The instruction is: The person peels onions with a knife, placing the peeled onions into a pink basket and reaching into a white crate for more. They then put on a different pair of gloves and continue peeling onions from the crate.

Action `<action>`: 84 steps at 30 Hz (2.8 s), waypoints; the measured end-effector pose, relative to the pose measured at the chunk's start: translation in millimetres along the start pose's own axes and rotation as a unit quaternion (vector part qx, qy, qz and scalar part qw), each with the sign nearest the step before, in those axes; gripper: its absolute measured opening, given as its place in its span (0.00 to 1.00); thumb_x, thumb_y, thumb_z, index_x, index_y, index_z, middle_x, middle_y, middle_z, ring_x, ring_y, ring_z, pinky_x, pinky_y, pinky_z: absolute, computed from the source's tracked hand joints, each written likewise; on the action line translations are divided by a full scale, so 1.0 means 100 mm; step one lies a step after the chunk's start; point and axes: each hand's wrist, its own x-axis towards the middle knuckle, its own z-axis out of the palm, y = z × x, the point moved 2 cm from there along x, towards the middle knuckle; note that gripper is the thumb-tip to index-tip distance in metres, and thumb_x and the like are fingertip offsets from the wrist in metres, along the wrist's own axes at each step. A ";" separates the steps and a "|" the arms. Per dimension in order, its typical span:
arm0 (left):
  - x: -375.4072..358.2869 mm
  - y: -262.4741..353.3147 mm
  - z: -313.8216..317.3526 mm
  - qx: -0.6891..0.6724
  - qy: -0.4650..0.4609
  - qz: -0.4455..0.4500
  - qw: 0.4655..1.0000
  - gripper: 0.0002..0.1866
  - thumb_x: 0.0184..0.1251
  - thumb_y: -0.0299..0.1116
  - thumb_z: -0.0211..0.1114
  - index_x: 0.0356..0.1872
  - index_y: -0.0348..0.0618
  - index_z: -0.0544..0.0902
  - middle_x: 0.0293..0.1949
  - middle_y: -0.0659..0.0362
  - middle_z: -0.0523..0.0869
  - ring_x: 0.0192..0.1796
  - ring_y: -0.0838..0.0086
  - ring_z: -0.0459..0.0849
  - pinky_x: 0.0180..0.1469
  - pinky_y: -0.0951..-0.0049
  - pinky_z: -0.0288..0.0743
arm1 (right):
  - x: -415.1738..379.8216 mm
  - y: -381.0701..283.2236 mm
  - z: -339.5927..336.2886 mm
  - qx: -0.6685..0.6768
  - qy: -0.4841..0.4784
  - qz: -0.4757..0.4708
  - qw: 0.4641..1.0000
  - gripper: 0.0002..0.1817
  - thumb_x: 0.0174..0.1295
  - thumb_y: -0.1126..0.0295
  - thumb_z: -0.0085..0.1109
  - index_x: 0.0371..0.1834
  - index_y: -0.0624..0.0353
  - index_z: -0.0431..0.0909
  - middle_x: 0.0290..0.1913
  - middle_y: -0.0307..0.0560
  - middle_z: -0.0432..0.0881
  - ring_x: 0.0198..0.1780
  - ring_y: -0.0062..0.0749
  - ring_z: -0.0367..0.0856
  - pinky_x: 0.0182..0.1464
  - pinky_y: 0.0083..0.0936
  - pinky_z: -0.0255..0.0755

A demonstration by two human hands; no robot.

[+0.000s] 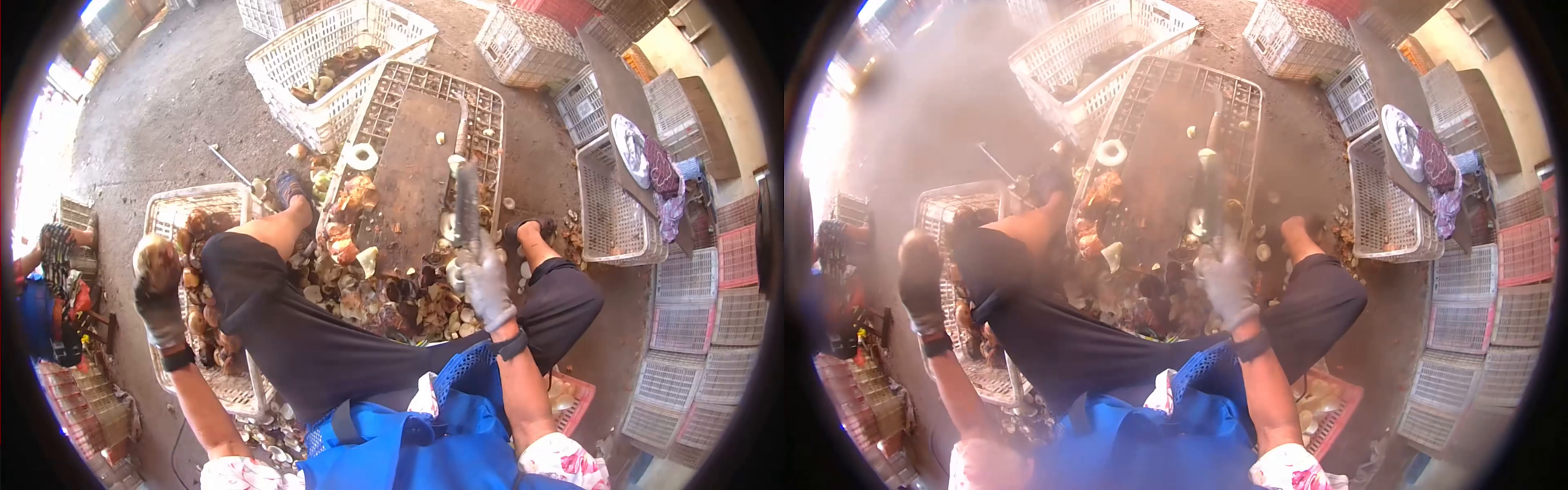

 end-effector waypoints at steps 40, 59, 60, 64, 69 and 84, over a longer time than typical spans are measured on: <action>0.23 -1.97 2.91 0.473 -0.207 -0.219 0.828 0.47 0.48 0.36 0.82 0.69 0.39 0.66 0.54 0.44 0.84 0.57 0.59 0.85 0.57 0.66 0.79 | -0.91 -0.69 -0.46 -0.488 -0.108 -0.205 0.842 0.27 0.60 0.68 0.62 0.64 0.58 0.71 0.36 0.49 0.81 0.35 0.45 0.85 0.33 0.38 0.79; 0.17 -2.12 2.82 0.371 -0.149 -0.270 0.876 0.49 0.49 0.36 0.82 0.72 0.35 0.64 0.56 0.44 0.83 0.56 0.55 0.85 0.60 0.62 0.78 | -0.78 -0.90 -0.26 -0.492 -0.101 -0.154 0.851 0.21 0.62 0.70 0.59 0.59 0.61 0.74 0.39 0.56 0.84 0.39 0.52 0.86 0.37 0.41 0.80; 0.14 -2.12 2.80 0.346 -0.150 -0.294 0.878 0.50 0.49 0.37 0.82 0.72 0.36 0.63 0.55 0.44 0.83 0.56 0.55 0.85 0.58 0.64 0.79 | -0.84 -0.90 -0.31 -0.453 -0.071 -0.168 0.872 0.20 0.61 0.71 0.60 0.58 0.61 0.76 0.39 0.56 0.84 0.39 0.53 0.86 0.38 0.41 0.80; 0.20 -2.17 2.87 0.584 -0.209 -0.036 0.784 0.50 0.52 0.30 0.79 0.76 0.38 0.59 0.59 0.45 0.81 0.53 0.56 0.87 0.55 0.66 0.81 | -0.65 -0.90 -0.42 -0.373 -0.026 -0.087 0.923 0.19 0.63 0.68 0.61 0.56 0.63 0.76 0.37 0.60 0.84 0.40 0.59 0.84 0.41 0.45 0.78; 0.28 -2.15 3.00 0.396 -0.222 -0.184 0.872 0.49 0.54 0.28 0.79 0.75 0.37 0.59 0.65 0.41 0.75 0.50 0.60 0.89 0.50 0.66 0.83 | -0.47 -0.49 -0.28 -0.366 -0.055 -0.077 0.926 0.17 0.64 0.67 0.60 0.54 0.59 0.76 0.32 0.61 0.83 0.37 0.59 0.84 0.39 0.48 0.76; 0.51 -2.19 3.39 0.541 -0.269 -0.119 0.788 0.47 0.48 0.32 0.77 0.71 0.39 0.62 0.53 0.39 0.84 0.52 0.52 0.88 0.53 0.61 0.81 | -0.30 -0.58 -0.46 -0.262 -0.027 -0.084 0.961 0.18 0.63 0.73 0.62 0.56 0.64 0.77 0.31 0.57 0.81 0.30 0.50 0.83 0.37 0.35 0.76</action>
